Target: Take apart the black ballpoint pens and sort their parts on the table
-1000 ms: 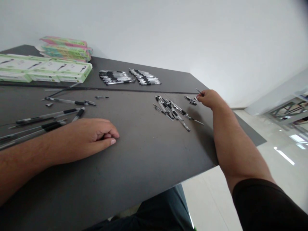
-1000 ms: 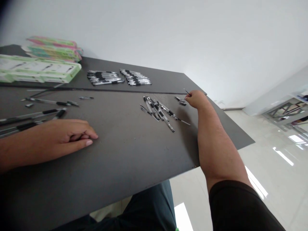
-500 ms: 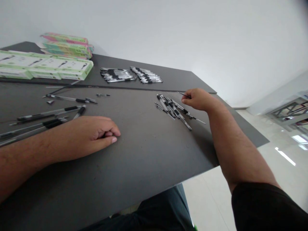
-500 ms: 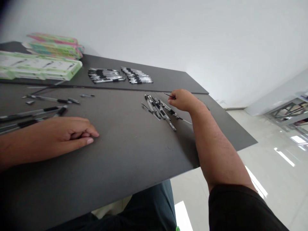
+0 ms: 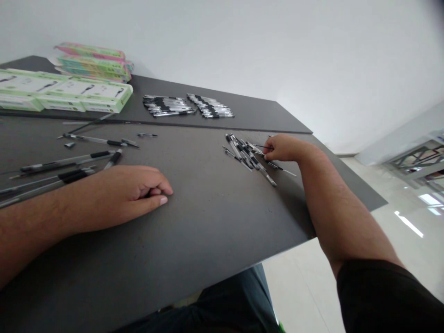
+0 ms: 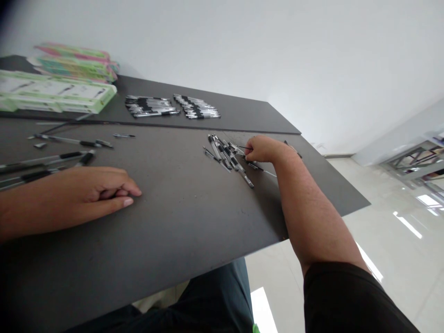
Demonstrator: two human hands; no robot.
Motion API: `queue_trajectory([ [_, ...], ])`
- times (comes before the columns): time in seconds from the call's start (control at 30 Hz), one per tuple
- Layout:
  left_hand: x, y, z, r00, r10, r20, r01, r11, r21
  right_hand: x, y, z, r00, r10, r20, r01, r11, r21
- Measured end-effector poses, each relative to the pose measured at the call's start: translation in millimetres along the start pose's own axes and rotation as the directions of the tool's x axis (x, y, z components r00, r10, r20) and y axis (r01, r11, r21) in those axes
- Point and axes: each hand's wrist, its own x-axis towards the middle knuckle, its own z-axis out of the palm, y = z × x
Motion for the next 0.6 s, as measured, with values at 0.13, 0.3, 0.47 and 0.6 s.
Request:
queue_trajectory([
  [0.13, 0.6, 0.0, -0.6, 1.000, -0.005, 0.008, 0.005, 1.000, 0.010, 6.9, 2.8, 3.6, 1.000, 0.023, -0.007, -0.023, 1.000, -0.019],
  [0.3, 0.9, -1.2, -0.8, 1.000, 0.024, -0.001, -0.024, 1.000, 0.004, 6.3, 4.9, 2.6, 0.992, 0.040, -0.123, -0.039, 0.999, 0.012],
  [0.47, 1.7, -2.2, 3.7, 0.994, 0.049, -0.093, -0.049, 0.999, -0.004, -16.5, -23.5, -5.1, 0.961, -0.059, -0.271, 0.110, 0.978, 0.177],
  [0.6, 1.3, -0.1, 8.1, 0.925, -0.020, -0.380, -0.027, 0.993, -0.119, -42.5, -78.0, -11.7, 0.873, -0.366, -0.324, 0.476, 0.784, 0.399],
])
